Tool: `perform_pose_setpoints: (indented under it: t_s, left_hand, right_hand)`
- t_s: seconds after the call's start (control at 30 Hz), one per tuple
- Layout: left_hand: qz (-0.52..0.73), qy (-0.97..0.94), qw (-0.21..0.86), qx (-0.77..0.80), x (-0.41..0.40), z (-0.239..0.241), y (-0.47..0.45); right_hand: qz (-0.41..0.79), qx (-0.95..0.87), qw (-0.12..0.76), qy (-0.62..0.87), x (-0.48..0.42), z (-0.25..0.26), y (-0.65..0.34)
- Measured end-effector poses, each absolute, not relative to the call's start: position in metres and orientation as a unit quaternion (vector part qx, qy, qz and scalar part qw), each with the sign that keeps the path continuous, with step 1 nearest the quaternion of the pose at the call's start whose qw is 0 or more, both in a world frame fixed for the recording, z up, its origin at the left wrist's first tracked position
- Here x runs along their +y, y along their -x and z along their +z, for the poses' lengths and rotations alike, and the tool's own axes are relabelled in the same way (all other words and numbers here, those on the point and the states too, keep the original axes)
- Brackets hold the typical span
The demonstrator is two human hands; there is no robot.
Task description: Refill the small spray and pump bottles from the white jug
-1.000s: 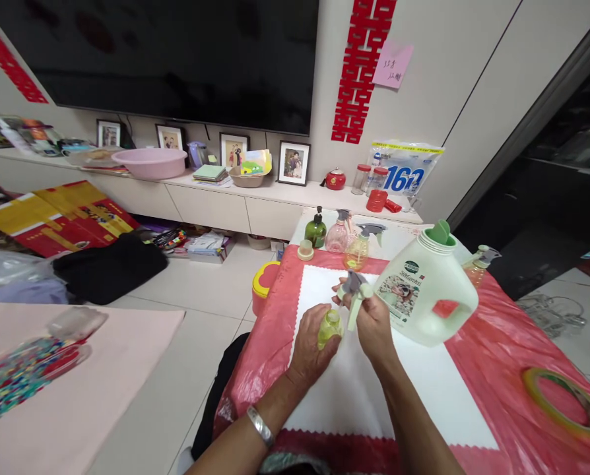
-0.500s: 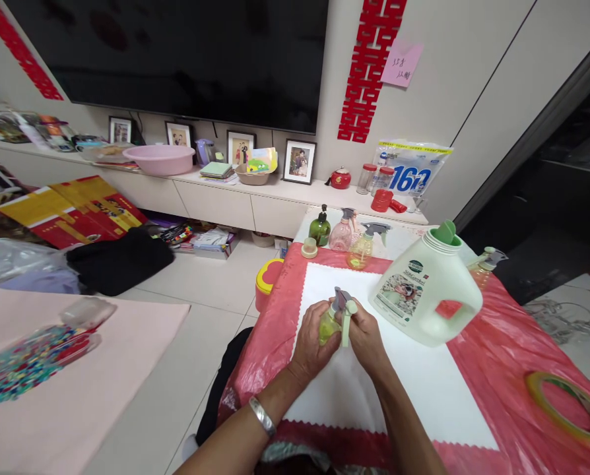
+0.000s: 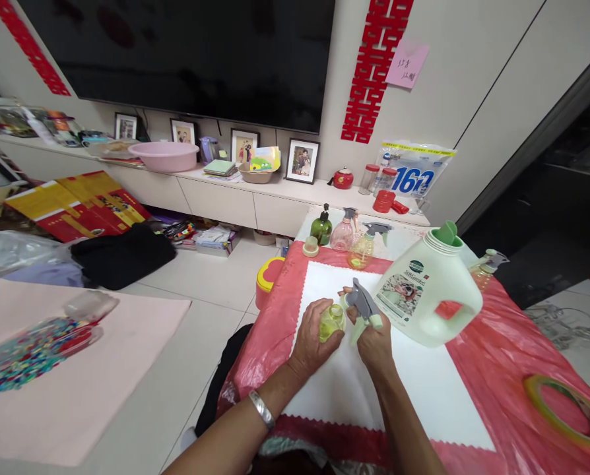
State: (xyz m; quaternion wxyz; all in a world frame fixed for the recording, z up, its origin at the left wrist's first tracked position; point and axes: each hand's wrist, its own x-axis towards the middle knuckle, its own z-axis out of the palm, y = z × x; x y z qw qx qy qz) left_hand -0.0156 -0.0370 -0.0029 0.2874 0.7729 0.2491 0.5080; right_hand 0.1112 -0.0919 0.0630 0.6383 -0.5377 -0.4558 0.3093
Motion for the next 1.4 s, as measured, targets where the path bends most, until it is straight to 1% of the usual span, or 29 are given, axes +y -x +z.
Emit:
perform_pose_setpoints:
  t_s: [0.2, 0.57, 0.77, 0.9, 1.03, 1.1, 1.23, 1.4]
  left_hand:
    - [0.517, -0.776, 0.277, 0.235, -0.037, 0.000, 0.014]
    - [0.513, -0.775, 0.272, 0.250, -0.040, 0.005, 0.014]
    - [0.522, -0.768, 0.256, 0.269, -0.039, 0.002, 0.014]
    - [0.478, -0.775, 0.301, 0.282, -0.038, 0.011, 0.020]
    - [0.401, -0.787, 0.365, 0.295, -0.036, 0.032, 0.029]
    - [0.385, -0.779, 0.396, 0.299, -0.035, 0.041, 0.035]
    - [0.426, -0.719, 0.462, 0.296, -0.037, 0.050, 0.041]
    - [0.463, -0.594, 0.598, 0.276, -0.041, 0.047, 0.033]
  right_hand:
    - [0.306, -0.484, 0.614, 0.543, -0.097, 0.057, -0.110]
    - [0.273, -0.555, 0.541, 0.570, -0.095, 0.079, -0.114]
    - [0.243, -0.588, 0.507, 0.582, -0.091, 0.081, -0.112]
    - [0.217, -0.594, 0.512, 0.581, -0.091, 0.072, -0.112]
    - [0.190, -0.594, 0.526, 0.579, -0.093, 0.061, -0.111]
    - [0.176, -0.588, 0.533, 0.582, -0.094, 0.056, -0.108]
    - [0.150, -0.570, 0.551, 0.590, -0.094, 0.049, -0.101]
    - [0.109, -0.540, 0.584, 0.597, -0.093, 0.040, -0.095]
